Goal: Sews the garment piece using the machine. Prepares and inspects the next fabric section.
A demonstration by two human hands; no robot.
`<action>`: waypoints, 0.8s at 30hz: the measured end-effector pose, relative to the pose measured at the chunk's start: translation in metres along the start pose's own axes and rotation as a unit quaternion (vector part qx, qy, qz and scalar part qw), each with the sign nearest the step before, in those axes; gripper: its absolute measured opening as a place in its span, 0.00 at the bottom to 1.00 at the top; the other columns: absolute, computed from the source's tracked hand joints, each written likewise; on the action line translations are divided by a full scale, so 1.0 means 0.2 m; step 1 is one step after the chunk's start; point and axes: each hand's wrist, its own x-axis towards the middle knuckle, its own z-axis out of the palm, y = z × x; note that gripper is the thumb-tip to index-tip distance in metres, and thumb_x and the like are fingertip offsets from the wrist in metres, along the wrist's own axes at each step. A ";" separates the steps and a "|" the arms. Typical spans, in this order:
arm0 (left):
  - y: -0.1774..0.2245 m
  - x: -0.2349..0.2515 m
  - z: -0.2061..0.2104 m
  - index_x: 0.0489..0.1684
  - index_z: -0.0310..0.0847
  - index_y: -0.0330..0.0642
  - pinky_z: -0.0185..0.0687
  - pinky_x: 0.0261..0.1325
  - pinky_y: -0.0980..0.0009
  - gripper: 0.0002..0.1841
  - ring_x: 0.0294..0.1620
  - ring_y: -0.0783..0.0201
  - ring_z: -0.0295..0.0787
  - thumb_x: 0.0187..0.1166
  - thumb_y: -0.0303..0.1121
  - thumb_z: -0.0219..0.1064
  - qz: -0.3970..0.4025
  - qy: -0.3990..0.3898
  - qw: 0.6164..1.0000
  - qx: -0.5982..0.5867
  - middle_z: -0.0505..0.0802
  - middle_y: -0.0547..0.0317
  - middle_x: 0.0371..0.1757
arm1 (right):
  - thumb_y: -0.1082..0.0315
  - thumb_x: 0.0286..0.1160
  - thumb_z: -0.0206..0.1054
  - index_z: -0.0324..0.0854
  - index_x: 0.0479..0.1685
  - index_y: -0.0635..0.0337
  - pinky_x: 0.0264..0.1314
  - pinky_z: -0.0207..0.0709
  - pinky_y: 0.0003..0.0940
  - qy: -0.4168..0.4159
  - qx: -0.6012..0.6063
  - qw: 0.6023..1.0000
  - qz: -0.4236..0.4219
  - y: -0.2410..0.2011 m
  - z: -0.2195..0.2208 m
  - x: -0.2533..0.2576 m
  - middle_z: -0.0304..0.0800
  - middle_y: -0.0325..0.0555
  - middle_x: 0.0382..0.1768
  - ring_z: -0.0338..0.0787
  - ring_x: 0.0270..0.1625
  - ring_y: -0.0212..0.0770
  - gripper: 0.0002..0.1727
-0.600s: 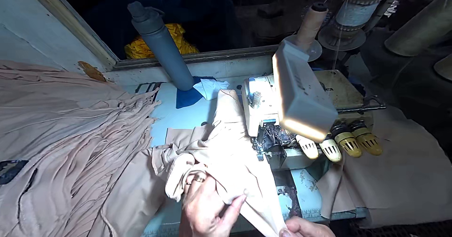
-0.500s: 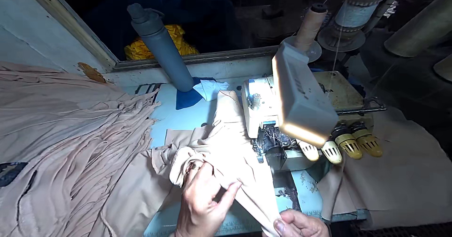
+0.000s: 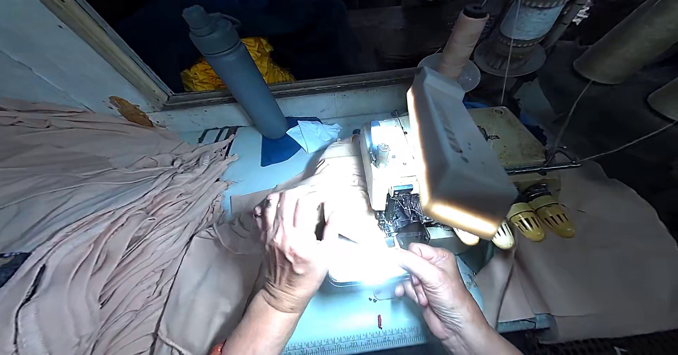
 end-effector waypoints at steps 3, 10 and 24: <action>0.03 -0.01 -0.02 0.57 0.95 0.51 0.57 0.84 0.37 0.16 0.79 0.49 0.80 0.82 0.41 0.62 0.074 -0.109 0.990 -0.059 0.92 0.56 0.68 | 0.83 0.71 0.61 0.68 0.04 0.53 0.10 0.70 0.18 0.002 -0.004 1.000 0.015 -0.01 0.00 0.00 0.69 0.33 0.04 0.71 0.06 0.24 0.25; -0.06 0.03 0.08 0.61 0.94 0.61 0.59 0.84 0.36 0.20 0.86 0.46 0.71 0.83 0.53 0.60 0.000 -0.195 0.978 -0.079 0.87 0.60 0.77 | 0.81 0.75 0.59 0.72 0.08 0.54 0.12 0.71 0.17 -0.027 -0.002 0.999 0.025 0.00 -0.03 0.00 0.72 0.33 0.06 0.72 0.07 0.23 0.23; 0.23 -0.45 -0.19 0.47 0.78 0.16 0.81 0.51 0.86 0.14 0.41 0.81 0.85 0.75 0.24 0.64 -0.273 -0.053 0.936 -0.218 0.90 0.47 0.38 | 0.62 0.92 0.53 0.82 0.52 0.72 0.27 0.80 0.18 -0.170 -0.235 0.911 -0.293 0.11 -0.13 -0.17 0.90 0.41 0.26 0.85 0.24 0.23 0.19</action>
